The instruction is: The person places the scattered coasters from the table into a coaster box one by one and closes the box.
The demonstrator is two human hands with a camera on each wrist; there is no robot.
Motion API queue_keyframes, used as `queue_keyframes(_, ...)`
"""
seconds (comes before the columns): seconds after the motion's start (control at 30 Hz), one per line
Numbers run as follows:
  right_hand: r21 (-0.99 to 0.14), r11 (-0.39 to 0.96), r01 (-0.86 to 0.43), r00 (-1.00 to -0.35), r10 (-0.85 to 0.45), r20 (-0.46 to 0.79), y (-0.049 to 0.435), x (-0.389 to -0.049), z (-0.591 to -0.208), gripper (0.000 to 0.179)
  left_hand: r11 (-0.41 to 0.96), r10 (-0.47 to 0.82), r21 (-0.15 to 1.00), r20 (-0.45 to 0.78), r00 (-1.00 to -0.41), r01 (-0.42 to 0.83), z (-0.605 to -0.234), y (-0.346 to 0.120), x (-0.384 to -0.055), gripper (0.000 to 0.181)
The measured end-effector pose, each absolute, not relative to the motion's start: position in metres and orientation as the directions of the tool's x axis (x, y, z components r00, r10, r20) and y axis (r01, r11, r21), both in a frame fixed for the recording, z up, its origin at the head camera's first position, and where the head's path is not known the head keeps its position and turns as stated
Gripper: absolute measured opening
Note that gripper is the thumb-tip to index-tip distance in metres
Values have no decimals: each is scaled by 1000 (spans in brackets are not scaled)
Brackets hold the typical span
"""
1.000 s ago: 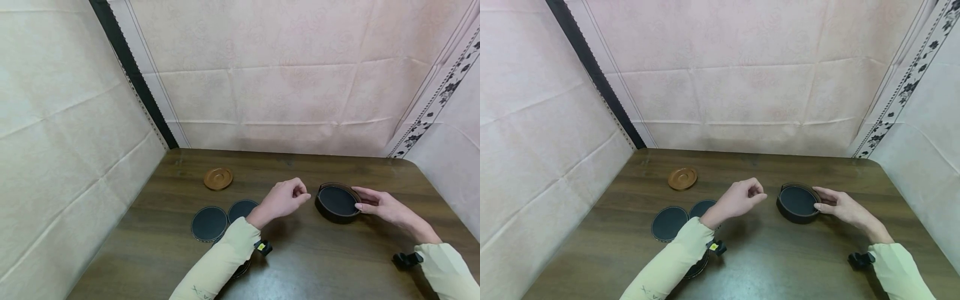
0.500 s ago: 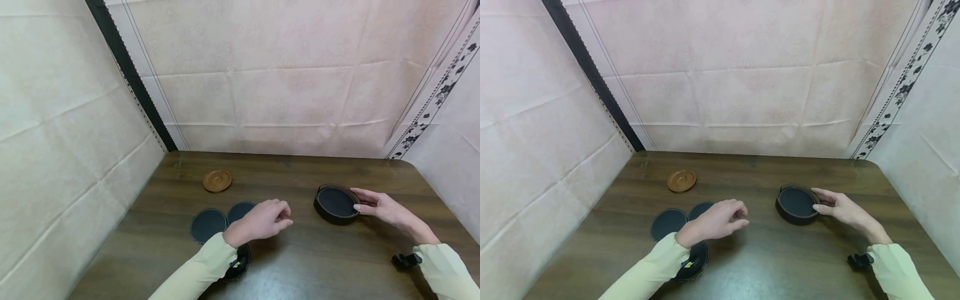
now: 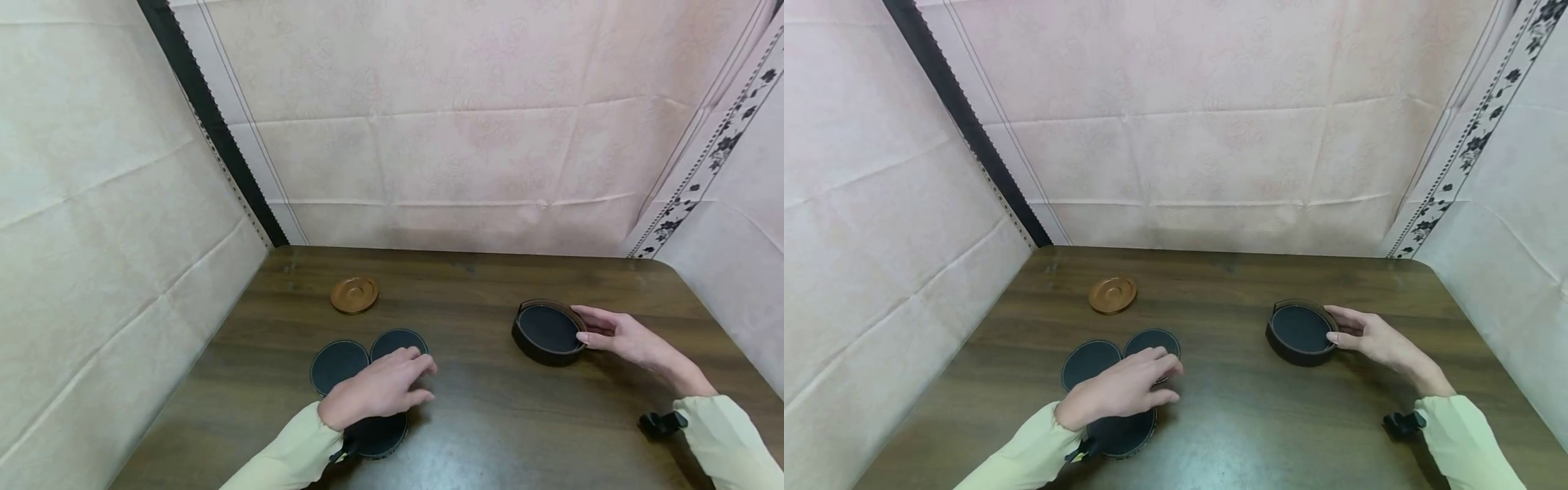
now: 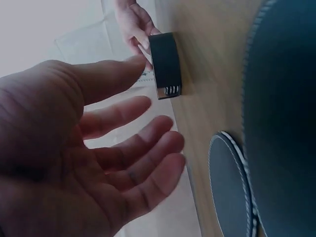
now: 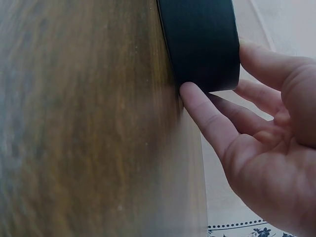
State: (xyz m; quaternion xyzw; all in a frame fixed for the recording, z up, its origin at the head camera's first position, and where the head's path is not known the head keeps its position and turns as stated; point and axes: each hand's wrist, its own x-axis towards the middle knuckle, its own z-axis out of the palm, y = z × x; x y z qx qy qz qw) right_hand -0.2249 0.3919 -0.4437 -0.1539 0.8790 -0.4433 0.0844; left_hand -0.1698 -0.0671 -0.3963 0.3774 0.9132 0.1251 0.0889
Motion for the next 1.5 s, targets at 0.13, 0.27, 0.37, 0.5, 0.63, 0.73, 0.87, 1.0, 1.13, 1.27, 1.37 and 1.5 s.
queue_keyframes(0.13,-804,558,-205,-938,-348,-3,392,-226,-444,66,715,691,293,-161,-705,635,-393,-82,-161,41)
queue_keyframes(0.27,-788,578,-213,-940,-340,4,393,-227,-443,65,764,643,263,-231,-731,589,-389,-95,-157,49)
queue_keyframes(0.37,-789,577,-211,-942,-336,6,394,-227,-443,66,792,610,240,-260,-749,561,-390,-101,-156,52)
queue_keyframes(0.5,-804,559,-203,-941,-339,1,394,-226,-443,66,801,598,198,-297,-744,565,-394,-104,-156,56)
queue_keyframes(0.63,-811,548,-204,-939,-343,4,394,-226,-444,66,799,597,146,-313,-739,584,-400,-104,-157,61)
queue_keyframes(0.73,-814,544,-204,-940,-342,6,394,-226,-445,66,797,596,122,-315,-738,592,-403,-103,-158,64)
queue_keyframes(0.87,-811,550,-199,-942,-336,3,394,-226,-444,66,800,590,101,-316,-743,592,-405,-102,-160,67)
queue_keyframes(1.0,-806,557,-198,-943,-332,2,393,-225,-443,66,810,574,86,-321,-753,580,-406,-101,-161,69)
queue_keyframes(1.13,-802,562,-203,-943,-333,5,393,-225,-444,66,811,571,86,-327,-753,578,-405,-99,-162,71)
queue_keyframes(1.27,-802,559,-209,-941,-337,10,393,-226,-444,65,813,569,88,-330,-753,576,-404,-99,-165,69)
queue_keyframes(1.37,-801,560,-211,-941,-338,11,393,-226,-444,65,804,585,95,-307,-751,587,-402,-98,-168,59)
queue_keyframes(1.5,-799,565,-208,-942,-336,8,392,-226,-444,66,773,630,122,-268,-729,623,-395,-97,-170,36)
